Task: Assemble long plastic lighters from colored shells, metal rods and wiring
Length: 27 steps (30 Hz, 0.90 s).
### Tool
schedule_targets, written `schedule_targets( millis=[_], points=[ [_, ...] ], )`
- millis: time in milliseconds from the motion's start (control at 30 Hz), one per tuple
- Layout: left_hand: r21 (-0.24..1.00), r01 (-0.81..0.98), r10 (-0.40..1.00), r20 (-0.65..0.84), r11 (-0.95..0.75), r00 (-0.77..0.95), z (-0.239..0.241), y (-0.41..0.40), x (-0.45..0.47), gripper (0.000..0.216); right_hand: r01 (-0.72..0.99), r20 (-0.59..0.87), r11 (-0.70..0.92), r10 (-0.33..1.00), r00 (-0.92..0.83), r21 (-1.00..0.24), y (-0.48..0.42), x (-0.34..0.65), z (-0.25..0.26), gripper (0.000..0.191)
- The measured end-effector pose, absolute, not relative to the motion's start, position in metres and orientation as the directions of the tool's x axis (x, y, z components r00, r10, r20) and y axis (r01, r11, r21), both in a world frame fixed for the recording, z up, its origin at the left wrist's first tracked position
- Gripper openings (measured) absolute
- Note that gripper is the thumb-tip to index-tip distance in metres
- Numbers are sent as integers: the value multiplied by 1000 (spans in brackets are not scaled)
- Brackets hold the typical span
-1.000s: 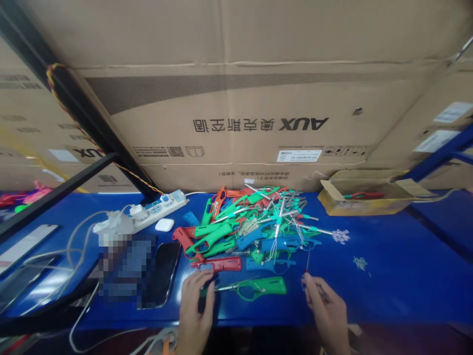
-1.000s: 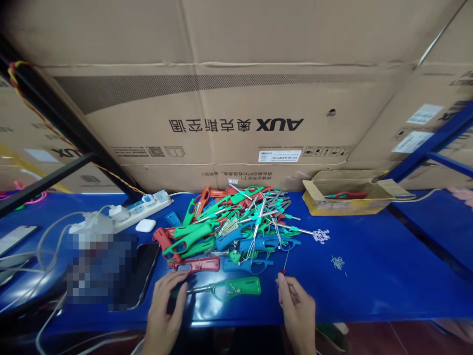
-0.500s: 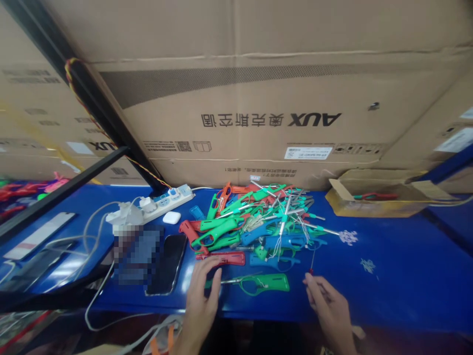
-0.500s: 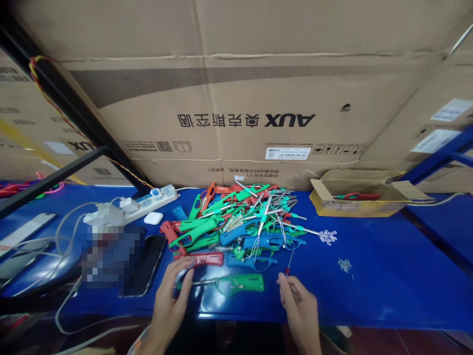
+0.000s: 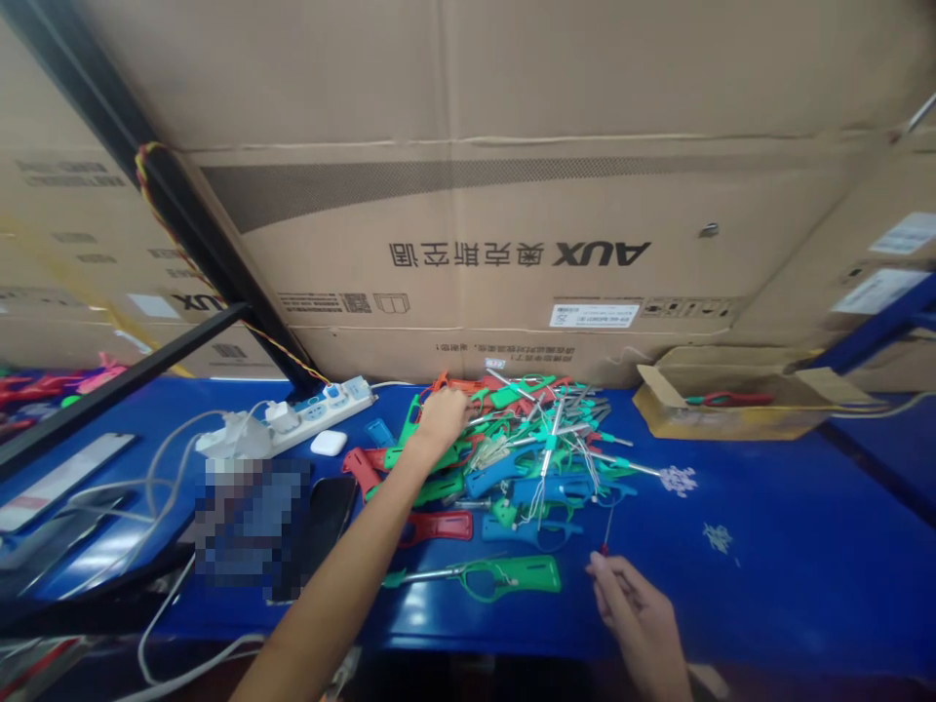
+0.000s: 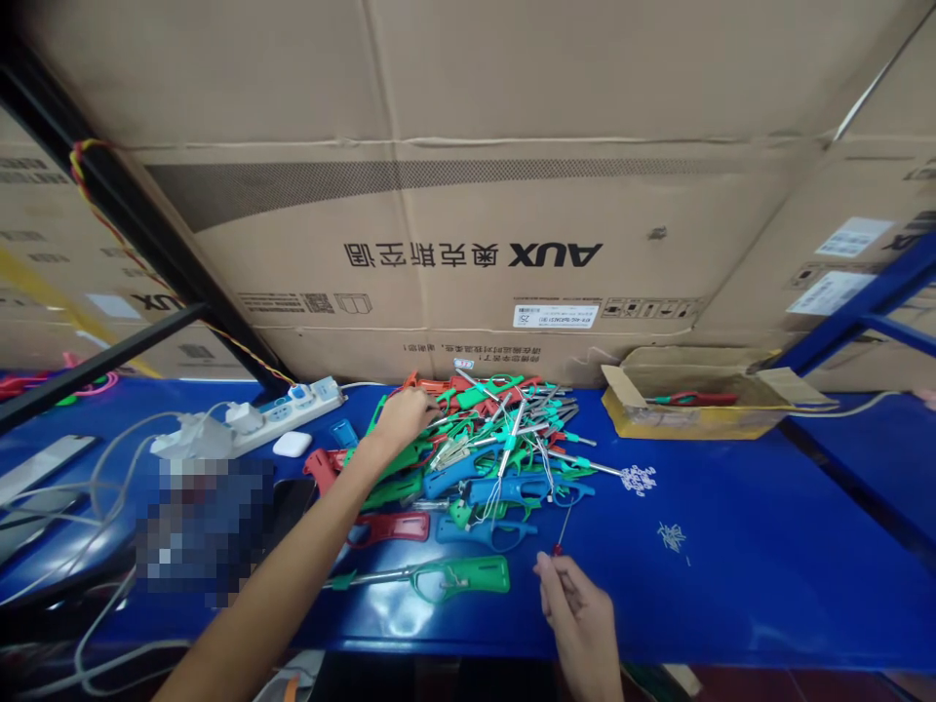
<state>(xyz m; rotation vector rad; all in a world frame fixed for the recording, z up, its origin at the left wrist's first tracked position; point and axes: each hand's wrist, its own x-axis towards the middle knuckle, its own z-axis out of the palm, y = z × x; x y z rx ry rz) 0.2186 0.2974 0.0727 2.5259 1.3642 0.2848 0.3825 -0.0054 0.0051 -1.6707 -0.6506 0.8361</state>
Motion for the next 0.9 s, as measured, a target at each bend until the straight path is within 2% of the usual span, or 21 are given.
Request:
schedule_targets(
  millis=[200, 400, 700, 900],
  points=[
    [337, 825, 871, -31, -453, 491, 81, 298, 220, 36, 9, -156, -207, 764, 626, -978, -5, 375, 14, 51],
    [512, 772, 903, 19, -377, 428, 85, 292, 206, 33, 11, -150, -200, 771, 619, -980, -5, 377, 8, 52],
    [806, 572, 942, -57, -152, 331, 88, 300, 183, 36, 36, -158, -213, 817, 555, -976, -8, 390, -16, 52],
    [920, 354, 948, 53, -168, 313, 94, 277, 155, 35, 42, -149, -208, 816, 559, -977, -7, 388, -18, 52]
  ],
)
